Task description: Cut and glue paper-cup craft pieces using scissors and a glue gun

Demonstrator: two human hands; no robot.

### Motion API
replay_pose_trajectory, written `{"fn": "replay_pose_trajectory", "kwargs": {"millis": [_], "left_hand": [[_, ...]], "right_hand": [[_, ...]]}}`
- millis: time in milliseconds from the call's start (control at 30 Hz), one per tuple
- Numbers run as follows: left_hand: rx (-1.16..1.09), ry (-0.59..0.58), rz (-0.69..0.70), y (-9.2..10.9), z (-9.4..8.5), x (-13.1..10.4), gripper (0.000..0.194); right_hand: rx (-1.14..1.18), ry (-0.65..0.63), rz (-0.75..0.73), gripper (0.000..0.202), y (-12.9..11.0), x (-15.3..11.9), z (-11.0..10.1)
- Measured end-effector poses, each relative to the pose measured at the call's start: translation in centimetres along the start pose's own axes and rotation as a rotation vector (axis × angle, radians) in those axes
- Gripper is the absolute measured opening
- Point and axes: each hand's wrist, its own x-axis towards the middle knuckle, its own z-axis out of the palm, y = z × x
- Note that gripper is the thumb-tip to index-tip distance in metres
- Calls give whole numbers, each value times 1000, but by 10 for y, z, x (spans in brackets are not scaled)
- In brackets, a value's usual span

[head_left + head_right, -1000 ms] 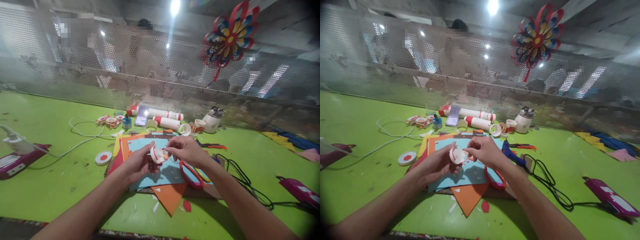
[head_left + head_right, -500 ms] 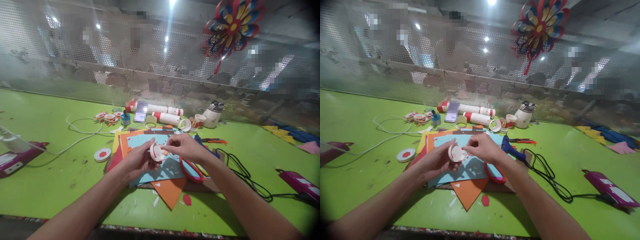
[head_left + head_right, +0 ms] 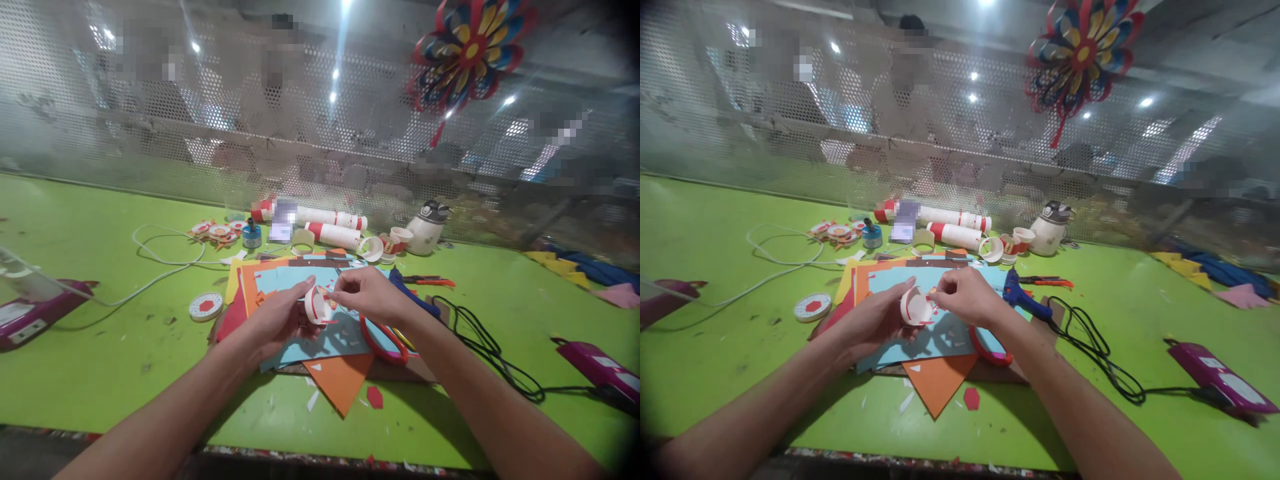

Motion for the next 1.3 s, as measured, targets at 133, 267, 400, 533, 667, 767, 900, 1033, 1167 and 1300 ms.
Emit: {"fn": "replay_pose_trajectory", "kwargs": {"millis": [133, 267, 400, 533, 667, 767, 900, 1033, 1167, 1300], "left_hand": [[19, 5, -8, 0, 0, 0, 38], [36, 1, -13, 0, 1, -1, 40], [49, 20, -15, 1, 4, -3, 40], [58, 24, -12, 2, 5, -4, 40], [55, 11, -6, 1, 5, -3, 40], [55, 22, -12, 1, 5, -3, 40], [49, 30, -23, 2, 6, -3, 41], [29, 34, -20, 1, 5, -4, 38], [-9, 13, -1, 0, 3, -3, 34], [-30, -5, -6, -1, 1, -2, 33]], "right_hand": [[-43, 25, -3, 21, 0, 0, 1], [-97, 56, -2, 20, -3, -2, 3], [-165, 96, -11, 17, -6, -6, 5], [-221, 123, -38, 18, -5, -7, 8], [-260, 133, -61, 19, -4, -7, 9], [-274, 136, -62, 19, -3, -7, 9], [-275, 132, -56, 18, -2, -6, 11], [-269, 132, -49, 16, -3, -6, 9], [-254, 117, -26, 11, -7, -10, 3], [-245, 93, -15, 10, -12, -14, -2]]}}
